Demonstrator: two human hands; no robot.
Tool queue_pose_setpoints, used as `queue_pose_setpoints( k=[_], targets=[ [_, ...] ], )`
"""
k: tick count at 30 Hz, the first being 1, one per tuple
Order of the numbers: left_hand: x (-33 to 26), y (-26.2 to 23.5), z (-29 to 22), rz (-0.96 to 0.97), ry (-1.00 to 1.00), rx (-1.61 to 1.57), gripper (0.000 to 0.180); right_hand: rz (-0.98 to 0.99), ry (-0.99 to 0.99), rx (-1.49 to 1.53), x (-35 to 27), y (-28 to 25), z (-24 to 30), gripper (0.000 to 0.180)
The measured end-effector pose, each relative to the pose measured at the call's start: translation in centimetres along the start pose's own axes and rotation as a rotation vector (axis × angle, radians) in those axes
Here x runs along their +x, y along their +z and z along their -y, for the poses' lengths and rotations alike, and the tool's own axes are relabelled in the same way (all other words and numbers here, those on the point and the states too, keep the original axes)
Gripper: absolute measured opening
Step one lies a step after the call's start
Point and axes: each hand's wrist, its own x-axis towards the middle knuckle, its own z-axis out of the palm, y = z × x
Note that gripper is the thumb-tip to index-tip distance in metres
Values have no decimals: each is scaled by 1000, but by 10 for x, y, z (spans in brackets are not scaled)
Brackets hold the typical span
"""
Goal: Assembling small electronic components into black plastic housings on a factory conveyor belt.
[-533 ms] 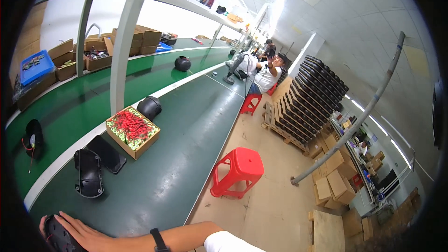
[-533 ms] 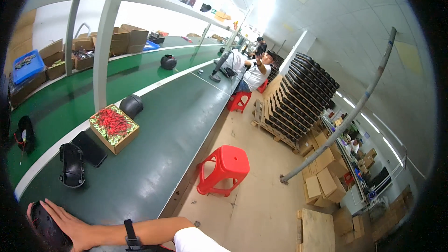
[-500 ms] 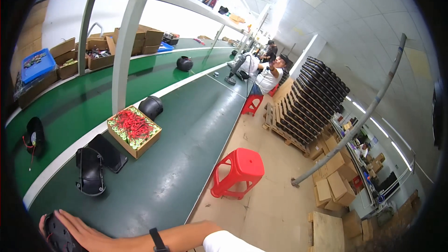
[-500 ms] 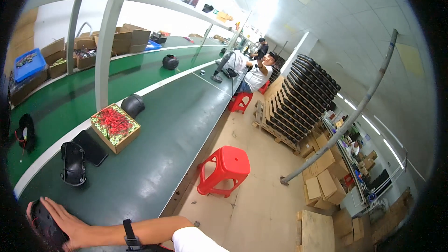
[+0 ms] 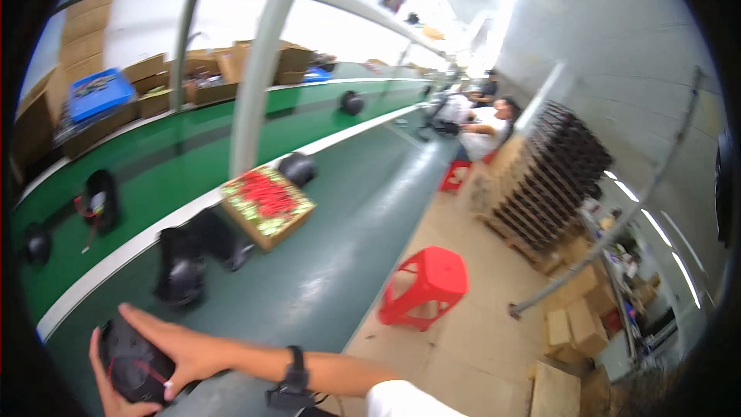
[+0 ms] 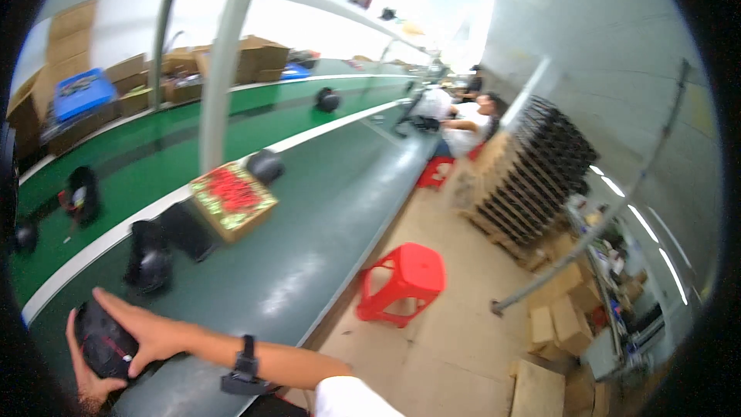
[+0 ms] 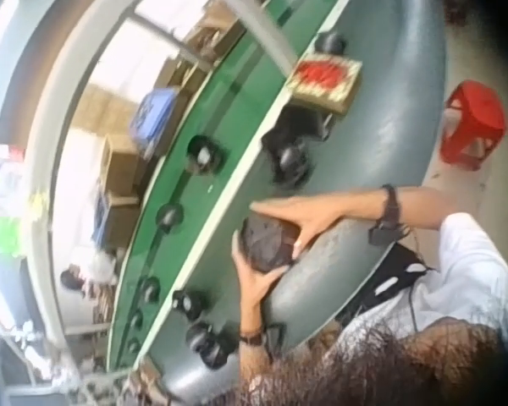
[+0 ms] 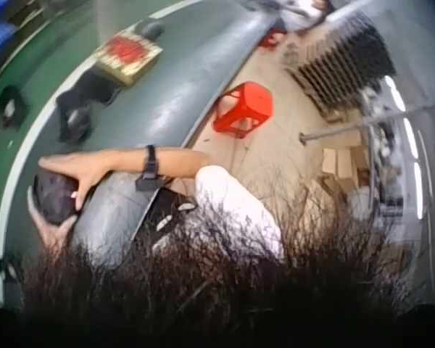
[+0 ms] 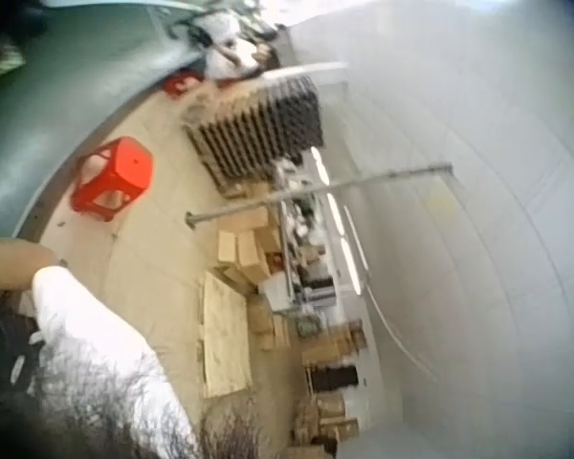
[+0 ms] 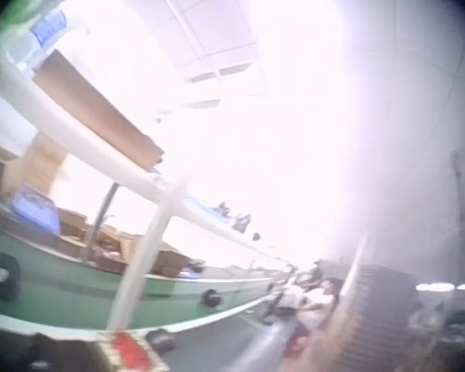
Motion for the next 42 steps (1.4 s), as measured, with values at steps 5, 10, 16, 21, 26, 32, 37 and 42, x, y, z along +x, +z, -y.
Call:
queue_pose_setpoints(
  k=[5, 10, 16, 21, 26, 32, 37, 42],
  targets=[
    [15, -15, 13, 45, 13, 462, 146, -125, 32, -247, -21, -16, 17, 118],
    [1, -21, -4, -7, -79, 513, 142, -162, 159, -253, -12, -7, 48, 112],
    [14, -28, 2, -322, -78, 569, 141, -313, 213, -132, -9, 4, 41, 70],
    [96, -63, 35, -625, -25, 690, 141, -195, 236, -98, -11, 12, 45, 48],
    [172, -78, 74, -699, -136, 761, 146, -156, 239, -98, -13, 10, 41, 40],
    [220, -108, 91, -779, -164, 747, 148, -151, 267, -44, -15, 7, 41, 38],
    [205, -101, 69, -890, -29, 1138, 143, -116, 218, -54, -12, 16, 44, 40],
    [189, 69, 27, -628, 368, 658, 69, -126, 250, -140, -16, -4, 63, 27]
  ],
)
